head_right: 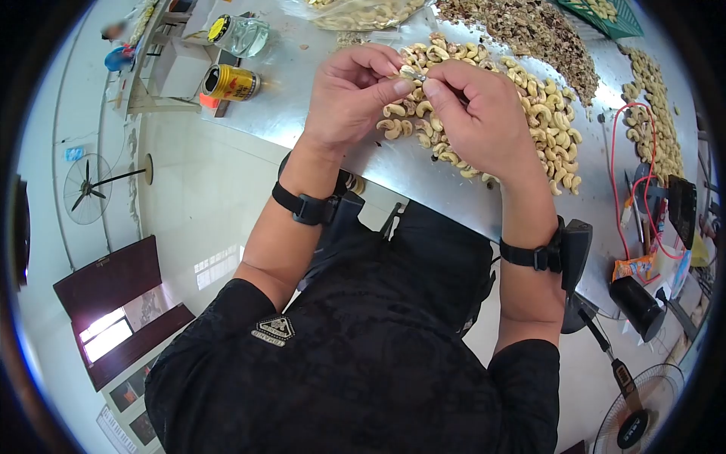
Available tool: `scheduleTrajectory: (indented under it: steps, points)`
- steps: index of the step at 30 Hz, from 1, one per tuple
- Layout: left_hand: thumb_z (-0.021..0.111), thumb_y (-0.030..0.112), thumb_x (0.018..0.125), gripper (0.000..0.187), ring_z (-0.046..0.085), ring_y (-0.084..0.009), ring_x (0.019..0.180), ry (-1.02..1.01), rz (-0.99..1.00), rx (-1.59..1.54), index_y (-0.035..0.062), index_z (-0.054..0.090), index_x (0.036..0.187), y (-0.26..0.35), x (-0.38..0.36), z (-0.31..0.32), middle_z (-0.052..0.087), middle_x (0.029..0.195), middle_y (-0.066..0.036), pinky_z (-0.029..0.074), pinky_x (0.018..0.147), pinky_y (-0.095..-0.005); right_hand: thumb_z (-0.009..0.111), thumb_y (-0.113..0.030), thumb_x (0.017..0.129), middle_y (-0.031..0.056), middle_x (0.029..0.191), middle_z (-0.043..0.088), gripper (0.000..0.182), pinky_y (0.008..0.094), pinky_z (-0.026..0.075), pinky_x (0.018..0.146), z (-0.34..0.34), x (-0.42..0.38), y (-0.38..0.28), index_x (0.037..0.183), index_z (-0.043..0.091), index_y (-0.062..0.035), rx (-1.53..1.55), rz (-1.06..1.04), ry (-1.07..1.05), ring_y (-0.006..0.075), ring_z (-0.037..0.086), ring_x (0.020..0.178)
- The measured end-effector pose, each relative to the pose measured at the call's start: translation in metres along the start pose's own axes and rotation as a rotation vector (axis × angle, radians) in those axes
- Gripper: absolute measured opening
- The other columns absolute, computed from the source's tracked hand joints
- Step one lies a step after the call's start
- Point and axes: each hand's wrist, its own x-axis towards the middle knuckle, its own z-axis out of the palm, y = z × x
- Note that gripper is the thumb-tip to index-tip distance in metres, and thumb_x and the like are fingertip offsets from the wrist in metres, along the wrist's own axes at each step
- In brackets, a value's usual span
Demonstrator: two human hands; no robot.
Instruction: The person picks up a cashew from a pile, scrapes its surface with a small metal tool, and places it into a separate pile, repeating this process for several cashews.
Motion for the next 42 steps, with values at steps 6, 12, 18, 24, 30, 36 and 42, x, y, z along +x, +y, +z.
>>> scheduleTrajectory:
  steps: [6,12,18,24,30,36,42]
  points:
    - [0.077,-0.012,0.080,0.019,0.069,-0.0090,0.081,0.036,0.023,0.049,0.0013,0.066,0.089,0.004,0.003,0.003,0.070,0.097,-0.007,0.058,0.070,-0.0207,0.063,-0.010,0.092,0.0104,0.066,0.059,0.011,0.0334,0.044,0.056,-0.001,0.000,0.000,0.092,0.067,-0.0003,-0.024,-0.016,0.011,0.0195,0.053,0.057]
    - [0.078,-0.011,0.079,0.022,0.069,-0.0098,0.081,-0.036,0.009,0.145,0.0015,0.065,0.089,0.013,0.004,0.001,0.070,0.097,-0.008,0.059,0.071,-0.0223,0.064,-0.012,0.093,0.0086,0.066,0.058,0.012,0.0319,0.043,0.057,0.000,0.000,0.003,0.093,0.067,-0.0005,-0.046,0.076,0.113,0.0168,0.052,0.058]
    - [0.076,-0.017,0.078,0.032,0.067,-0.0133,0.090,-0.044,-0.001,0.078,0.0038,0.058,0.095,0.011,0.002,0.002,0.065,0.102,-0.010,0.059,0.077,-0.0252,0.064,-0.012,0.093,0.0057,0.067,0.057,0.011,0.0305,0.043,0.058,-0.003,-0.002,0.003,0.094,0.067,-0.0017,0.032,0.020,0.002,0.0147,0.051,0.060]
    - [0.075,-0.017,0.079,0.029,0.067,-0.0137,0.090,-0.024,0.004,0.156,0.0034,0.060,0.094,0.014,0.000,-0.001,0.064,0.105,-0.010,0.060,0.078,-0.0253,0.064,-0.011,0.091,0.0083,0.068,0.060,0.010,0.0327,0.045,0.059,-0.006,-0.001,0.000,0.094,0.068,-0.0019,0.004,0.031,-0.075,0.0187,0.054,0.060]
    - [0.074,-0.017,0.080,0.027,0.067,-0.0140,0.091,-0.079,-0.009,0.134,0.0028,0.061,0.093,0.017,0.002,-0.004,0.065,0.103,-0.010,0.060,0.078,-0.0255,0.063,-0.011,0.091,0.0091,0.067,0.059,0.010,0.0333,0.045,0.059,-0.006,-0.001,0.002,0.092,0.068,-0.0016,0.011,0.009,-0.074,0.0196,0.054,0.059]
    - [0.074,-0.017,0.080,0.026,0.068,-0.0159,0.092,-0.082,-0.001,0.159,0.0017,0.061,0.093,0.021,0.004,-0.003,0.066,0.104,-0.011,0.060,0.080,-0.0277,0.063,-0.011,0.092,0.0077,0.064,0.057,0.011,0.0331,0.043,0.057,-0.005,-0.001,0.001,0.090,0.066,-0.0017,0.003,-0.013,-0.067,0.0184,0.051,0.057]
    - [0.074,-0.016,0.081,0.025,0.069,-0.0164,0.092,-0.095,0.004,0.173,0.0014,0.061,0.094,0.020,0.005,-0.004,0.067,0.104,-0.012,0.060,0.081,-0.0285,0.063,-0.011,0.092,0.0068,0.063,0.056,0.010,0.0327,0.042,0.055,-0.005,-0.001,0.002,0.089,0.066,-0.0021,0.000,-0.031,-0.057,0.0173,0.050,0.056]
